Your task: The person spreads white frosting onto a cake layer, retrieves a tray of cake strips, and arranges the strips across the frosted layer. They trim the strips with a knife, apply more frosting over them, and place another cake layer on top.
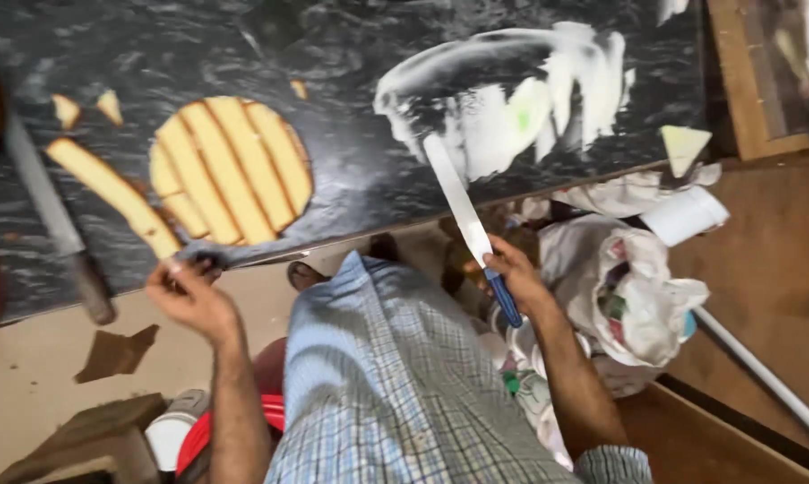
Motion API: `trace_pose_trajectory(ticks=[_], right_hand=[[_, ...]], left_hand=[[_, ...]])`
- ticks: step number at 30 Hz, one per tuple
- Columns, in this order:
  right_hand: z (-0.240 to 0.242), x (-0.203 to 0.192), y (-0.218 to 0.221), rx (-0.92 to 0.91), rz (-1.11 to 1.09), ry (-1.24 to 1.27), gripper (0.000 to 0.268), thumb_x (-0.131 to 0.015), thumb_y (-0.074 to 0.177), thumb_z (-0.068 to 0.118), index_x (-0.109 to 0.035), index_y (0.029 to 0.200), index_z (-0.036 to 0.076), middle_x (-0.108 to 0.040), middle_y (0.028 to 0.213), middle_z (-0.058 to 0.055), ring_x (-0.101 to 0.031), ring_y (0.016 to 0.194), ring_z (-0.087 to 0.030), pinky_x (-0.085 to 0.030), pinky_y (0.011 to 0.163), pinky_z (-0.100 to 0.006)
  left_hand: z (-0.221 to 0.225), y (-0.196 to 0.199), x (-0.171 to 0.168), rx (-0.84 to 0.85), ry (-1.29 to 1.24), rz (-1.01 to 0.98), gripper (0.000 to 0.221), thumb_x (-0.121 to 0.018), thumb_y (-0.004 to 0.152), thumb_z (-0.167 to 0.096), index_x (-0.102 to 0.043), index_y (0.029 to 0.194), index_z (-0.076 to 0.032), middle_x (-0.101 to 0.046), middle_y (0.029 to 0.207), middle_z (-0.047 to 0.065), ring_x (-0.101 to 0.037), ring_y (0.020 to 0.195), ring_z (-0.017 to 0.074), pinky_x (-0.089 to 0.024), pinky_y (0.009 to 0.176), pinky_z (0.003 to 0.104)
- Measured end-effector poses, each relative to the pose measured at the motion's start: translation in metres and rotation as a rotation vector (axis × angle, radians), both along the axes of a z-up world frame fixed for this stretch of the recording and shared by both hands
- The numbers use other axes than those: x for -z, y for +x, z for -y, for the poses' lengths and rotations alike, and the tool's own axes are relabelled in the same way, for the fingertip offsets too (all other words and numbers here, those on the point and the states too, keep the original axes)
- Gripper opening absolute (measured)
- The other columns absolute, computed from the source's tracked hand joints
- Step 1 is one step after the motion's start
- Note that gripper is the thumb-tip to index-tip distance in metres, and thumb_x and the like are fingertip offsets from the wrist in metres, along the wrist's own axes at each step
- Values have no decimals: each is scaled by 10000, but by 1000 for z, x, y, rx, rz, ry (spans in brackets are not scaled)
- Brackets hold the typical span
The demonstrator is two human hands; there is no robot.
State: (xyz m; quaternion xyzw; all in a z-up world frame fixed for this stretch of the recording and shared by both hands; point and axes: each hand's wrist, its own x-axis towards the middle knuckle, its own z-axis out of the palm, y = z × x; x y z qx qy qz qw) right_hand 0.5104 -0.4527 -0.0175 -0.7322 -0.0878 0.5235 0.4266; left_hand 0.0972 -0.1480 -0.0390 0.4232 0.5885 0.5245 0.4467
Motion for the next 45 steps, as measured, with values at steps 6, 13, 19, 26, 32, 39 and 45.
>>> trace_pose_trajectory(ticks=[6,13,19,26,32,39,45], right_hand=[[51,-52,90,-357,1197,-120,530,-613,1031,84,-580,1534,249,-626,1011,-144,-615,938,-282,-519,883,-404],[73,-8,66,-587,902,352,409,-563,1104,41,-505,1508,67,-613,1424,-232,-623,1157,-359,-507,928,-472],[-43,-24,12,-319,-36,344,618,-642,922,119,-454,1510,144,-719,1118,-40,-572,710,-114,-491,601,-254],[-213,-54,-7,-1021,1193,489,467,-718,990,195,-635,1443,278,-567,965,-155,-587,803,-279,-517,683,-392],[-300,-59,5,-1128,1296,519,449,-674,1044,228,-601,1470,348,-577,1015,-149,-615,807,-310,-544,702,-433],[-227,-66,2,-1523,980,140,490,-547,1040,264,-507,1515,376,-519,930,-95,-565,713,-257,-568,618,-404],[-246,-65,8,-1313,973,468,440,-556,1085,185,-562,1523,228,-538,874,-111,-543,804,-259,-495,758,-421]], left_hand=[[-6,-32,34,-74,-269,490,506,-609,1111,-443,-388,1351,-57,-619,1224,186,-668,999,285,-616,1014,476],[-57,-63,50,-70,4,627,281,-658,1098,-252,-443,1223,-121,-518,1112,71,-537,928,203,-489,814,358],[23,27,33,-287,-204,347,410,-720,983,-111,-489,1303,1,-574,1054,58,-592,782,121,-522,640,280],[47,100,-7,-225,-491,804,408,-664,972,-224,-514,1283,-5,-615,1162,91,-691,1033,236,-595,896,339],[40,98,-15,-187,-466,898,504,-668,1013,-321,-544,1317,61,-576,1318,167,-582,1204,278,-484,1056,386],[33,101,-43,-164,-472,947,713,-631,953,-401,-438,1471,50,-480,1507,198,-458,1393,342,-376,1156,430],[36,99,-47,-117,-469,958,827,-616,980,-452,-293,1537,66,-316,1612,308,-360,1483,387,-333,1201,462]])
